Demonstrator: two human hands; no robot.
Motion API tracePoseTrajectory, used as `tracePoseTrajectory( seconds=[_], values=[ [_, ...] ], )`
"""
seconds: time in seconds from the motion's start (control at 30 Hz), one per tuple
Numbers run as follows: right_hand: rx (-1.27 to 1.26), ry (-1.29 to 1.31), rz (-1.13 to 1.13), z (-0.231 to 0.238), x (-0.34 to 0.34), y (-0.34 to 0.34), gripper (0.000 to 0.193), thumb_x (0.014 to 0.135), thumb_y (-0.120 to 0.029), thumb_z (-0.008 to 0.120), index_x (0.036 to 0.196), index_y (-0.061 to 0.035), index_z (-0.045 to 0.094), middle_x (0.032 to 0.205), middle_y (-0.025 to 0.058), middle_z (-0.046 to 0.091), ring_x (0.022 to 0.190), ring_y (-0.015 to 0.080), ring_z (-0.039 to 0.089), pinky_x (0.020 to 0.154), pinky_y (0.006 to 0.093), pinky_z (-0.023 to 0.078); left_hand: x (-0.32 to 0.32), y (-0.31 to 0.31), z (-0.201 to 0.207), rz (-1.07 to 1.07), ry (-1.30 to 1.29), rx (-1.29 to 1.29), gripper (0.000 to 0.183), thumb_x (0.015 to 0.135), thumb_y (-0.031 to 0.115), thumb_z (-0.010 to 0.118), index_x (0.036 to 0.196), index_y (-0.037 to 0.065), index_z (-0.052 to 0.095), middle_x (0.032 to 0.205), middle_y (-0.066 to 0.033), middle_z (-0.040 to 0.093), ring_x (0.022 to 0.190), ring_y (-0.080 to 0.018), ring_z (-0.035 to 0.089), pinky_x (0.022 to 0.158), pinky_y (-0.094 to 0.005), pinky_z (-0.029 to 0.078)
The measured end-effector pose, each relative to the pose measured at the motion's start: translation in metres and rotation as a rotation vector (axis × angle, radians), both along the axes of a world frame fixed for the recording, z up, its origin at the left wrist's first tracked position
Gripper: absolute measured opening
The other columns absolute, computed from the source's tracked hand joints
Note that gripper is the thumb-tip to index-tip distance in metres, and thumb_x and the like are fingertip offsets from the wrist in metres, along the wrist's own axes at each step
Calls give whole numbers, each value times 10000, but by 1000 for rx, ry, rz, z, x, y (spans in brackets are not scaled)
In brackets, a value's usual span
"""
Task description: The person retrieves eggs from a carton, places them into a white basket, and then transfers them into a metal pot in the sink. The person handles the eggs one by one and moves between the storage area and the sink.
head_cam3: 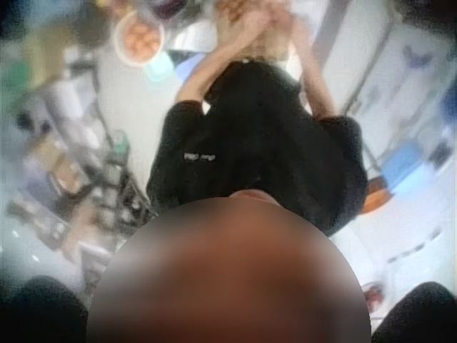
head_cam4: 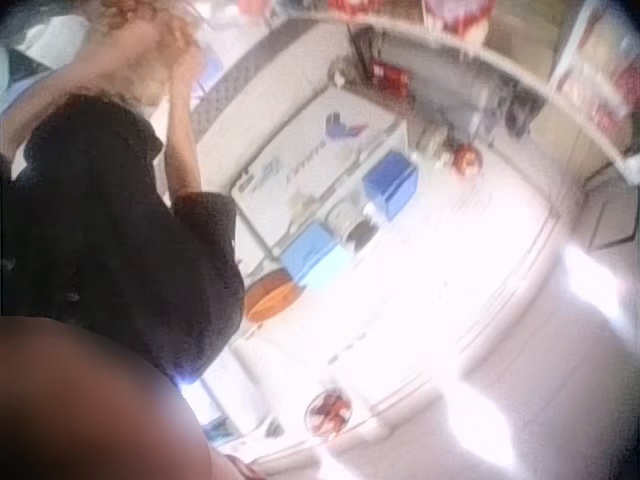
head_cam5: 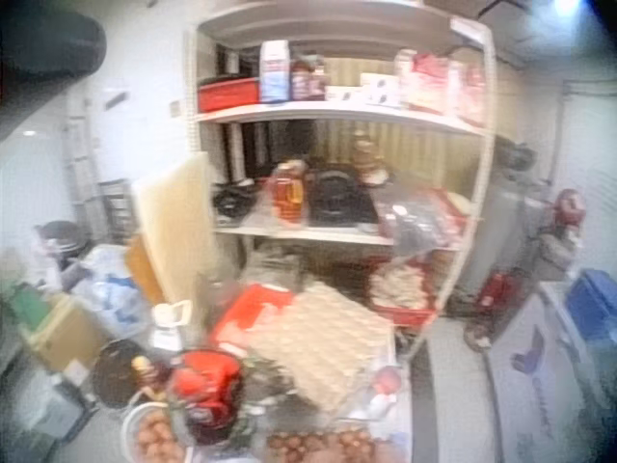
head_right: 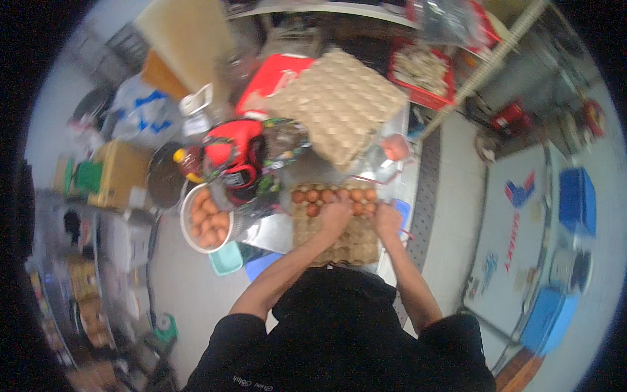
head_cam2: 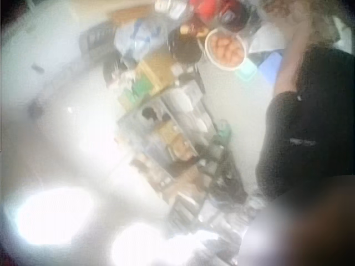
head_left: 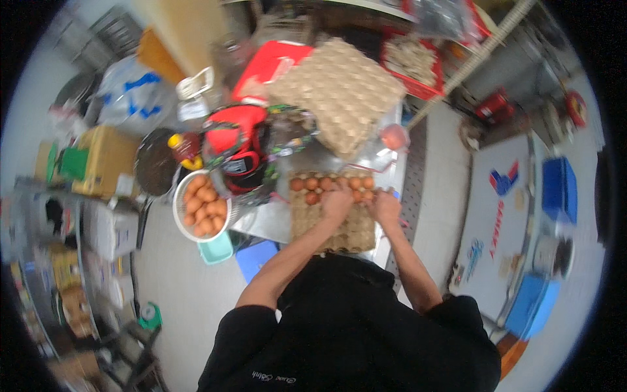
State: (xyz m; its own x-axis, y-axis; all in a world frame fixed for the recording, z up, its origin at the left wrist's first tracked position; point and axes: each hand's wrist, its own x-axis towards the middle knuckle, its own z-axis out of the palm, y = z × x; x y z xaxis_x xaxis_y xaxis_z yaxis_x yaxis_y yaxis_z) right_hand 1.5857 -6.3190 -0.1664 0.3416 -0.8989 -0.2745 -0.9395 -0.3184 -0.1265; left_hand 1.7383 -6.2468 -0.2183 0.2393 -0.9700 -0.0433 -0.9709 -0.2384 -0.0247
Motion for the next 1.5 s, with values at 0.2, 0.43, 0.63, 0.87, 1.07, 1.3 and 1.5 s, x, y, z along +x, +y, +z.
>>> tracePoseTrajectory(
  seconds=[0.2,0.43,0.63,0.87,1.07,1.3,1.5],
  values=[
    [-23,-57,52,7,5,-6,440,846,-480,819,1021,-79,776,1061,243,696,904,418,738,769,528,599,26,10,31,-125,221,38,329,857,252,747,1119,59,702,1108,-126,682,1049,-286,723,617,-394,610],
    [-107,-37,126,-3,6,0,388,845,-364,839,1071,-64,738,1070,217,672,869,420,743,729,521,604,72,112,102,371,1106,-516,483,793,384,915,1103,50,754,1012,-80,733,880,-218,715,785,-336,575],
    [-81,-49,131,-6,5,-14,449,801,-442,823,1021,-55,758,979,200,739,873,414,745,781,517,604,181,252,114,941,859,-724,409,852,312,898,1108,19,772,1005,-52,769,923,-145,694,820,-338,560],
    [134,-256,-89,19,7,-6,449,872,-402,777,1067,2,767,903,175,769,846,304,731,770,428,571,343,259,108,1122,263,-742,514,836,489,849,1033,30,729,1035,-202,713,927,-420,708,807,-507,559],
    [615,-669,-145,86,59,69,295,950,-274,767,1105,-24,751,739,7,626,640,109,578,566,292,473,362,233,85,1110,110,-606,485,903,469,780,1086,26,704,1071,-232,652,956,-452,685,833,-557,559],
    [435,-918,585,119,238,170,338,892,-307,838,1089,-51,736,1000,115,698,819,300,693,750,415,565,336,242,80,974,189,-716,487,1001,368,689,1325,9,635,1284,-259,604,1229,-459,580,1041,-528,479],
    [62,-616,702,86,366,217,385,919,-359,760,1114,-53,629,1113,162,551,996,370,688,700,494,606,301,269,76,954,418,-890,418,1075,211,551,1438,15,621,1541,-265,494,1439,-436,465,1203,-510,368]
  ],
)
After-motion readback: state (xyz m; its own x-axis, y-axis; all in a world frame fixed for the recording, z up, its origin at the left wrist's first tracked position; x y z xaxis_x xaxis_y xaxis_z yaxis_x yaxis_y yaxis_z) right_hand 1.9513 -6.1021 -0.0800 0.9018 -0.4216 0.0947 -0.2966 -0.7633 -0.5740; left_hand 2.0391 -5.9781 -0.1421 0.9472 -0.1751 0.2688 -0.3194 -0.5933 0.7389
